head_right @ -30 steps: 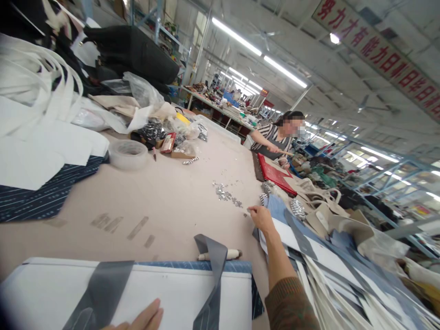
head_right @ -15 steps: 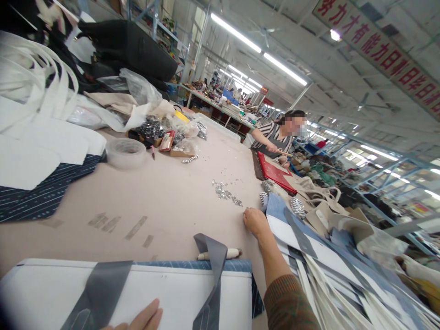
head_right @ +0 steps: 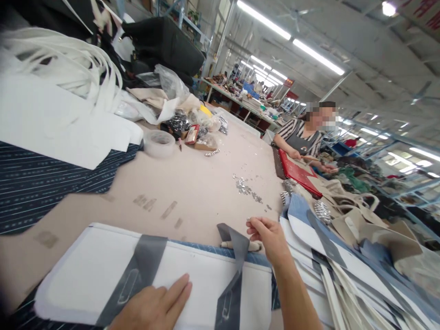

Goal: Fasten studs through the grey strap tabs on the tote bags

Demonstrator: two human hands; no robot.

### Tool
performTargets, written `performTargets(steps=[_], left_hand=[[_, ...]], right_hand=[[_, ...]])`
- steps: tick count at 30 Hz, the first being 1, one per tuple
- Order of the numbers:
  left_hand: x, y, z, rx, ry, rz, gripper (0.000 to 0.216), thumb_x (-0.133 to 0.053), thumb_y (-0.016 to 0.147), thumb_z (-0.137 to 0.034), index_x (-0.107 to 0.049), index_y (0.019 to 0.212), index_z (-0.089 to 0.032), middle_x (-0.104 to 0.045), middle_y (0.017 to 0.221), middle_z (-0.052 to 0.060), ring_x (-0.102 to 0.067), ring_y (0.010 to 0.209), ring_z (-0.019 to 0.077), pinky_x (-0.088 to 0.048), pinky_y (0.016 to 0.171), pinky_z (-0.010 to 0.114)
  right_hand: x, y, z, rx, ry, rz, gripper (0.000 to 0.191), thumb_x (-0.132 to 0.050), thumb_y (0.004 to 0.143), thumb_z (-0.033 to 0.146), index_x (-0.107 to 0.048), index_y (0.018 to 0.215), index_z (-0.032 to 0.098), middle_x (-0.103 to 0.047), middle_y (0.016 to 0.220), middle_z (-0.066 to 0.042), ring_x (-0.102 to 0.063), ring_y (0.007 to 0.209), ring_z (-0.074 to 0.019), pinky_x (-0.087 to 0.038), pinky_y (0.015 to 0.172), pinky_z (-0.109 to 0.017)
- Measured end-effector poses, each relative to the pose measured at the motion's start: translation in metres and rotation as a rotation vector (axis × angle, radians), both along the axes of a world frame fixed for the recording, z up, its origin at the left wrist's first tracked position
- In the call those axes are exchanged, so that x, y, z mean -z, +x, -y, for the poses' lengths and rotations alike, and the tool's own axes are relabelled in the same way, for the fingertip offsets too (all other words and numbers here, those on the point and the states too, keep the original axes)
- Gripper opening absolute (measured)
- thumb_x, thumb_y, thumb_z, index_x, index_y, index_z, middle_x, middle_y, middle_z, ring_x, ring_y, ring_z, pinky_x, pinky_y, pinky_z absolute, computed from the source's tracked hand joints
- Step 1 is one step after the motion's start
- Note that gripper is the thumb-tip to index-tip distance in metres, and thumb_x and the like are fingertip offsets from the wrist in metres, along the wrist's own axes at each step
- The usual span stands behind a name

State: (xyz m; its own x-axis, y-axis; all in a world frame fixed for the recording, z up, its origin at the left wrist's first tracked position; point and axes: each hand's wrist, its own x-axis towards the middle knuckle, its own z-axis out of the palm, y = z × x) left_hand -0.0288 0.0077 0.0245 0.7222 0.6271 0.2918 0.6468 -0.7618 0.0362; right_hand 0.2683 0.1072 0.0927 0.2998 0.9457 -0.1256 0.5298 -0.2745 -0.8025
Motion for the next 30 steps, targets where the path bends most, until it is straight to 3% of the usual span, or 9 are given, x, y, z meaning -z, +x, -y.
performTargets(steps=[2, 4, 7, 13, 20, 25, 30], left_hand=[[-0.003, 0.001, 0.002, 0.009, -0.101, 0.001, 0.054, -0.057, 0.086, -0.05, -0.057, 0.124, -0.012, -0.064, 0.127, 0.01, -0.064, 0.071, 0.0194, -0.05, 0.057, 0.034], [-0.007, 0.001, 0.003, 0.017, -0.203, 0.004, 0.063, -0.054, 0.085, -0.057, -0.053, 0.127, -0.011, -0.061, 0.13, 0.011, -0.064, 0.073, 0.0206, -0.051, 0.058, 0.036], [-0.017, 0.0, 0.003, 0.027, -0.306, 0.009, 0.061, -0.05, 0.088, -0.054, -0.049, 0.13, -0.01, -0.058, 0.132, 0.013, -0.063, 0.078, 0.0219, -0.052, 0.062, 0.037], [-0.026, -0.002, 0.003, 0.04, -0.374, 0.02, 0.055, -0.047, 0.09, -0.048, -0.05, 0.127, -0.007, -0.055, 0.133, 0.017, -0.062, 0.083, 0.0245, -0.053, 0.066, 0.039], [-0.021, 0.0, 0.005, 0.05, -0.382, 0.048, 0.058, -0.046, 0.091, -0.047, -0.047, 0.131, -0.004, -0.056, 0.128, 0.019, -0.062, 0.081, 0.0252, -0.053, 0.066, 0.041], [-0.023, 0.0, 0.003, 0.039, -0.423, 0.072, 0.056, -0.049, 0.09, -0.047, -0.049, 0.128, -0.006, -0.06, 0.121, 0.016, -0.061, 0.081, 0.0257, -0.053, 0.064, 0.041], [-0.023, -0.001, 0.002, 0.047, -0.402, 0.057, 0.058, -0.048, 0.09, -0.047, -0.047, 0.13, -0.005, -0.055, 0.13, 0.018, -0.062, 0.084, 0.0255, -0.053, 0.066, 0.041]], right_hand=[[-0.002, -0.029, 0.02, -0.059, -0.028, -0.103, 0.044, -0.066, 0.073, 0.056, -0.071, 0.077, 0.013, -0.069, 0.069, -0.008, -0.062, 0.057, -0.0155, -0.05, 0.052, -0.025], [-0.002, -0.055, 0.036, -0.134, -0.043, -0.097, 0.04, -0.065, 0.077, 0.053, -0.071, 0.076, 0.014, -0.067, 0.064, -0.005, -0.06, 0.056, -0.0144, -0.049, 0.053, -0.024], [0.003, -0.086, 0.054, -0.235, 0.016, 0.141, 0.032, -0.057, 0.085, 0.046, -0.07, 0.079, 0.017, -0.067, 0.065, -0.003, -0.06, 0.058, -0.0148, -0.047, 0.055, -0.025], [0.025, -0.113, 0.067, -0.548, 0.385, 0.678, 0.021, -0.045, 0.093, 0.02, -0.065, 0.087, 0.017, -0.066, 0.076, -0.004, -0.063, 0.069, -0.0156, -0.046, 0.067, -0.026], [0.037, -0.124, 0.068, -0.609, 0.537, 0.958, 0.015, -0.049, 0.092, 0.014, -0.063, 0.087, 0.016, -0.065, 0.074, -0.005, -0.062, 0.074, -0.0171, -0.044, 0.069, -0.027], [0.04, -0.127, 0.07, -0.661, 0.523, 1.006, 0.015, -0.049, 0.092, 0.015, -0.063, 0.087, 0.016, -0.065, 0.077, -0.006, -0.061, 0.074, -0.0188, -0.043, 0.07, -0.029], [0.029, -0.123, 0.064, -0.668, 0.341, 0.771, 0.021, -0.047, 0.092, 0.018, -0.067, 0.084, 0.017, -0.065, 0.076, -0.005, -0.062, 0.074, -0.0172, -0.044, 0.072, -0.028]])
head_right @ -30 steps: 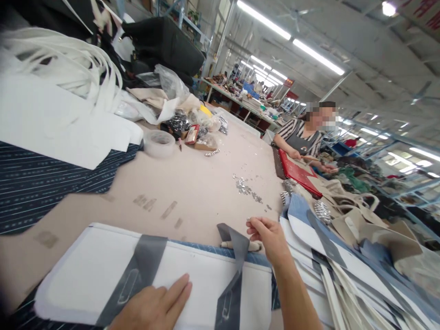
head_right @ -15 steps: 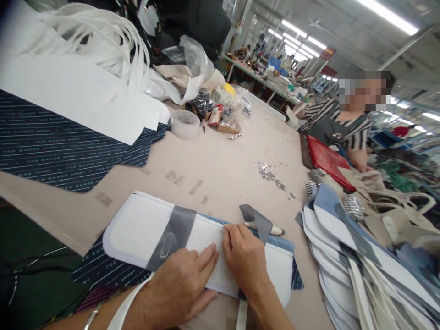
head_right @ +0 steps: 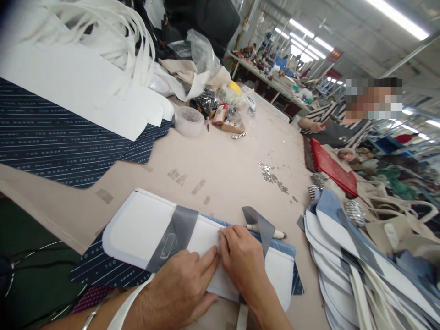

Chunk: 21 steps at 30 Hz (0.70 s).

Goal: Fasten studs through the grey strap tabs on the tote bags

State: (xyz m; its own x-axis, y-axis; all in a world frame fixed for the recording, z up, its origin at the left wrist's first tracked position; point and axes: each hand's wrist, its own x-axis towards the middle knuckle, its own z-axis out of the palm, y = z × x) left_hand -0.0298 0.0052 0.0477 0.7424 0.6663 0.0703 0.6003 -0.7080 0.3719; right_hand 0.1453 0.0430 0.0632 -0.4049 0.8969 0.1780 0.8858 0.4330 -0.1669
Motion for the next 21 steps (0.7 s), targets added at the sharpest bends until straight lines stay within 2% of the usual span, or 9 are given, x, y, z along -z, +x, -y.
performTargets(steps=[5, 8, 12, 15, 17, 21], left_hand=[[-0.003, -0.001, 0.0, 0.006, 0.022, -0.021, 0.053, -0.046, 0.091, -0.046, -0.05, 0.126, -0.007, -0.054, 0.132, 0.016, -0.061, 0.081, 0.023, -0.053, 0.065, 0.039], [-0.004, -0.001, -0.001, -0.009, 0.026, -0.015, 0.054, -0.048, 0.09, -0.048, -0.05, 0.126, -0.008, -0.054, 0.131, 0.015, -0.06, 0.08, 0.0228, -0.053, 0.063, 0.039], [-0.006, 0.0, -0.002, -0.056, 0.021, -0.005, 0.056, -0.053, 0.086, -0.053, -0.052, 0.121, -0.01, -0.058, 0.122, 0.013, -0.06, 0.077, 0.023, -0.053, 0.062, 0.038], [-0.007, 0.001, -0.003, -0.067, -0.015, 0.004, 0.054, -0.055, 0.085, -0.053, -0.053, 0.118, -0.011, -0.06, 0.114, 0.01, -0.06, 0.076, 0.0236, -0.054, 0.061, 0.039], [-0.007, 0.003, -0.003, -0.071, -0.06, 0.01, 0.051, -0.055, 0.086, -0.051, -0.053, 0.118, -0.013, -0.061, 0.112, 0.009, -0.061, 0.077, 0.0242, -0.054, 0.062, 0.04], [-0.005, 0.006, -0.001, -0.147, -0.106, 0.005, 0.055, -0.053, 0.087, -0.05, -0.049, 0.127, -0.012, -0.055, 0.13, 0.014, -0.063, 0.081, 0.0242, -0.056, 0.066, 0.041]], right_hand=[[-0.018, 0.0, -0.017, 0.167, -0.336, -0.099, 0.021, -0.054, 0.087, 0.023, -0.07, 0.074, 0.022, -0.067, 0.072, -0.001, -0.062, 0.068, -0.0159, -0.043, 0.067, -0.027], [-0.022, 0.0, -0.025, 0.238, -0.459, -0.159, 0.016, -0.059, 0.082, 0.026, -0.07, 0.072, 0.022, -0.07, 0.071, 0.0, -0.064, 0.067, -0.017, -0.043, 0.064, -0.027], [-0.018, 0.002, -0.028, 0.208, -0.471, -0.228, 0.01, -0.06, 0.079, 0.023, -0.071, 0.079, 0.022, -0.07, 0.073, 0.0, -0.063, 0.067, -0.0164, -0.044, 0.066, -0.027], [-0.015, 0.003, -0.026, 0.179, -0.448, -0.267, 0.013, -0.059, 0.079, 0.021, -0.071, 0.076, 0.022, -0.07, 0.074, 0.0, -0.063, 0.069, -0.0154, -0.044, 0.068, -0.026], [-0.016, 0.002, -0.026, 0.225, -0.479, -0.28, 0.015, -0.058, 0.08, 0.023, -0.072, 0.073, 0.022, -0.071, 0.073, 0.001, -0.064, 0.069, -0.0154, -0.044, 0.068, -0.026], [-0.021, 0.001, -0.032, 0.303, -0.611, -0.274, 0.016, -0.057, 0.079, 0.025, -0.071, 0.072, 0.021, -0.071, 0.068, 0.002, -0.063, 0.065, -0.0151, -0.043, 0.063, -0.025]])
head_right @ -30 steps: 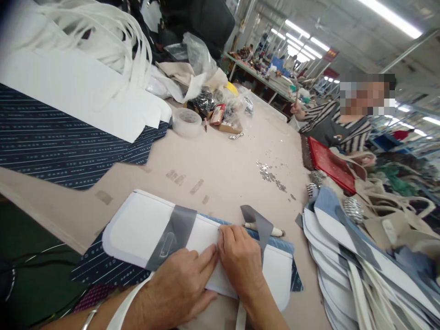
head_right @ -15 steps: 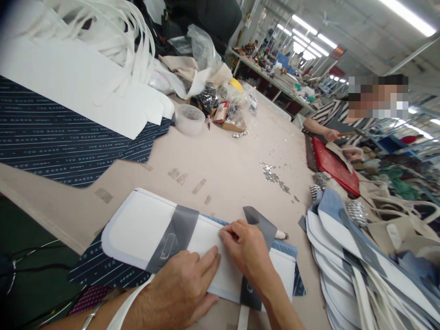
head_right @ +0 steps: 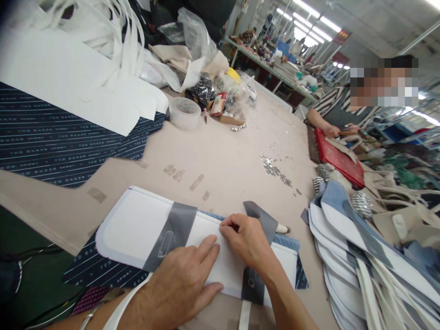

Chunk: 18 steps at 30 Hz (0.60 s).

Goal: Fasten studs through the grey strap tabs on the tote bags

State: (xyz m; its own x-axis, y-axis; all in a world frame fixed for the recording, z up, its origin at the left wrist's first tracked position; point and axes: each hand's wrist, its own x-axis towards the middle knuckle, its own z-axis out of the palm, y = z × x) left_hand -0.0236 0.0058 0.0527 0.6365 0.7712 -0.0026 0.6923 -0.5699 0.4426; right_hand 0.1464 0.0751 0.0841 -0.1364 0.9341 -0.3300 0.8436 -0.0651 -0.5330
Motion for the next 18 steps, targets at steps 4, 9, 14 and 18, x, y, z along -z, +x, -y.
performTargets(steps=[4, 9, 14, 18], left_hand=[[0.004, 0.005, 0.001, -0.061, 0.052, -0.058, 0.059, -0.052, 0.089, -0.046, -0.044, 0.134, -0.008, -0.047, 0.14, 0.02, -0.064, 0.08, 0.0229, -0.055, 0.065, 0.038], [0.008, 0.008, 0.0, -0.064, 0.135, -0.092, 0.056, -0.048, 0.091, -0.043, -0.045, 0.135, -0.008, -0.051, 0.138, 0.017, -0.063, 0.073, 0.0209, -0.054, 0.059, 0.036], [0.006, 0.009, 0.0, -0.072, 0.127, -0.102, 0.054, -0.048, 0.091, -0.042, -0.046, 0.134, -0.009, -0.052, 0.137, 0.017, -0.063, 0.071, 0.0196, -0.053, 0.058, 0.034], [0.005, 0.009, -0.001, -0.108, 0.11, -0.099, 0.052, -0.05, 0.09, -0.038, -0.046, 0.134, -0.01, -0.048, 0.141, 0.017, -0.064, 0.07, 0.0189, -0.054, 0.057, 0.033]], right_hand=[[-0.004, -0.001, -0.007, -0.025, -0.052, 0.01, 0.015, -0.056, 0.076, 0.022, -0.069, 0.068, 0.019, -0.068, 0.064, 0.002, -0.059, 0.06, -0.0139, -0.04, 0.058, -0.024], [-0.005, -0.001, -0.011, -0.012, -0.032, 0.054, 0.011, -0.058, 0.074, 0.024, -0.067, 0.071, 0.019, -0.067, 0.064, 0.001, -0.057, 0.059, -0.0139, -0.038, 0.056, -0.024], [-0.002, 0.0, -0.011, -0.069, -0.018, 0.051, 0.011, -0.058, 0.076, 0.022, -0.067, 0.07, 0.02, -0.066, 0.062, 0.003, -0.056, 0.058, -0.0129, -0.037, 0.056, -0.024], [-0.002, 0.007, -0.004, -0.085, -0.015, -0.071, 0.015, -0.058, 0.081, 0.027, -0.071, 0.08, 0.021, -0.068, 0.068, 0.002, -0.059, 0.062, -0.013, -0.042, 0.06, -0.024]])
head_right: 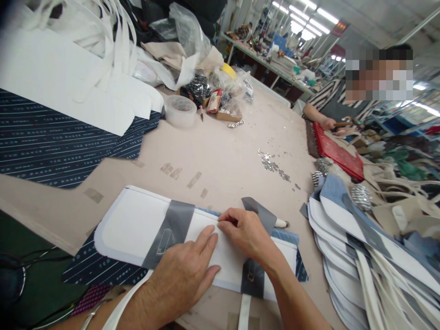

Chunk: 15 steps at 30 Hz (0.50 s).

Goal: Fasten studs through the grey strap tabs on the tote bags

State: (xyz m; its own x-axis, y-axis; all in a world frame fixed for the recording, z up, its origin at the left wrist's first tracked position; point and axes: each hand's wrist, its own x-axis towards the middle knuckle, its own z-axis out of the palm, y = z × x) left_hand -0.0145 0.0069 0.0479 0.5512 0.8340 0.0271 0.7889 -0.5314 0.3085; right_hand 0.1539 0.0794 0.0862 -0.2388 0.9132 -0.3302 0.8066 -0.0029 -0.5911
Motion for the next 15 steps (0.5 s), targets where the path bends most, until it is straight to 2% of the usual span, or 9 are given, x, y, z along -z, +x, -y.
performTargets(steps=[2, 4, 6, 8, 10, 12, 13, 15], left_hand=[[0.0, 0.0, -0.001, 0.002, 0.003, 0.006, 0.055, -0.051, 0.089, -0.037, -0.044, 0.136, -0.009, -0.046, 0.144, 0.018, -0.065, 0.072, 0.0195, -0.055, 0.059, 0.034], [-0.001, -0.001, -0.001, 0.011, -0.001, 0.014, 0.058, -0.051, 0.088, -0.035, -0.041, 0.139, -0.008, -0.04, 0.148, 0.019, -0.065, 0.073, 0.0197, -0.056, 0.06, 0.034], [-0.003, -0.001, -0.002, 0.018, -0.014, 0.017, 0.061, -0.051, 0.088, -0.033, -0.037, 0.142, -0.008, -0.033, 0.152, 0.019, -0.065, 0.074, 0.0195, -0.057, 0.061, 0.035], [-0.005, -0.001, -0.002, 0.017, -0.038, 0.011, 0.064, -0.052, 0.088, -0.032, -0.033, 0.144, -0.007, -0.029, 0.153, 0.019, -0.066, 0.074, 0.0194, -0.057, 0.062, 0.035], [-0.006, 0.0, -0.002, 0.007, -0.066, 0.001, 0.066, -0.052, 0.087, -0.032, -0.031, 0.145, -0.008, -0.028, 0.154, 0.019, -0.066, 0.075, 0.0198, -0.057, 0.063, 0.036], [-0.006, 0.001, -0.002, -0.009, -0.088, 0.004, 0.066, -0.052, 0.087, -0.032, -0.03, 0.145, -0.008, -0.027, 0.154, 0.019, -0.067, 0.079, 0.0206, -0.058, 0.066, 0.036], [-0.006, 0.001, -0.002, -0.017, -0.095, 0.01, 0.066, -0.052, 0.087, -0.032, -0.031, 0.145, -0.009, -0.026, 0.154, 0.019, -0.067, 0.081, 0.021, -0.058, 0.067, 0.037], [-0.004, 0.001, -0.001, -0.029, -0.097, 0.02, 0.063, -0.053, 0.087, -0.033, -0.034, 0.144, -0.011, -0.027, 0.155, 0.018, -0.068, 0.084, 0.0218, -0.058, 0.069, 0.037]], right_hand=[[-0.004, 0.013, 0.005, 0.09, 0.041, -0.086, 0.021, -0.058, 0.082, 0.035, -0.072, 0.091, 0.021, -0.069, 0.069, 0.001, -0.061, 0.063, -0.0142, -0.046, 0.061, -0.025], [-0.009, 0.034, 0.009, 0.302, 0.233, -0.107, 0.03, -0.059, 0.083, 0.041, -0.071, 0.099, 0.018, -0.068, 0.067, -0.001, -0.062, 0.061, -0.0157, -0.049, 0.061, -0.027], [-0.012, 0.064, 0.012, 0.54, 0.51, -0.014, 0.035, -0.058, 0.083, 0.044, -0.07, 0.103, 0.017, -0.069, 0.071, -0.005, -0.063, 0.064, -0.0177, -0.051, 0.064, -0.03], [-0.01, 0.098, 0.013, 0.621, 0.628, 0.158, 0.037, -0.056, 0.082, 0.041, -0.068, 0.109, 0.019, -0.073, 0.088, -0.009, -0.066, 0.071, -0.0202, -0.052, 0.069, -0.034], [-0.004, 0.128, 0.015, 0.528, 0.53, 0.283, 0.041, -0.053, 0.08, 0.036, -0.065, 0.117, 0.021, -0.072, 0.106, -0.01, -0.068, 0.079, -0.023, -0.053, 0.072, -0.037], [0.003, 0.146, 0.017, 0.381, 0.399, 0.311, 0.046, -0.05, 0.08, 0.034, -0.062, 0.123, 0.023, -0.069, 0.118, -0.009, -0.067, 0.091, -0.0257, -0.054, 0.073, -0.038], [0.005, 0.149, 0.018, 0.323, 0.389, 0.31, 0.045, -0.05, 0.08, 0.034, -0.061, 0.123, 0.024, -0.067, 0.12, -0.008, -0.066, 0.098, -0.0269, -0.055, 0.074, -0.038], [0.005, 0.14, 0.02, 0.229, 0.468, 0.315, 0.042, -0.051, 0.083, 0.037, -0.062, 0.122, 0.024, -0.066, 0.121, -0.009, -0.061, 0.109, -0.0282, -0.054, 0.08, -0.04]])
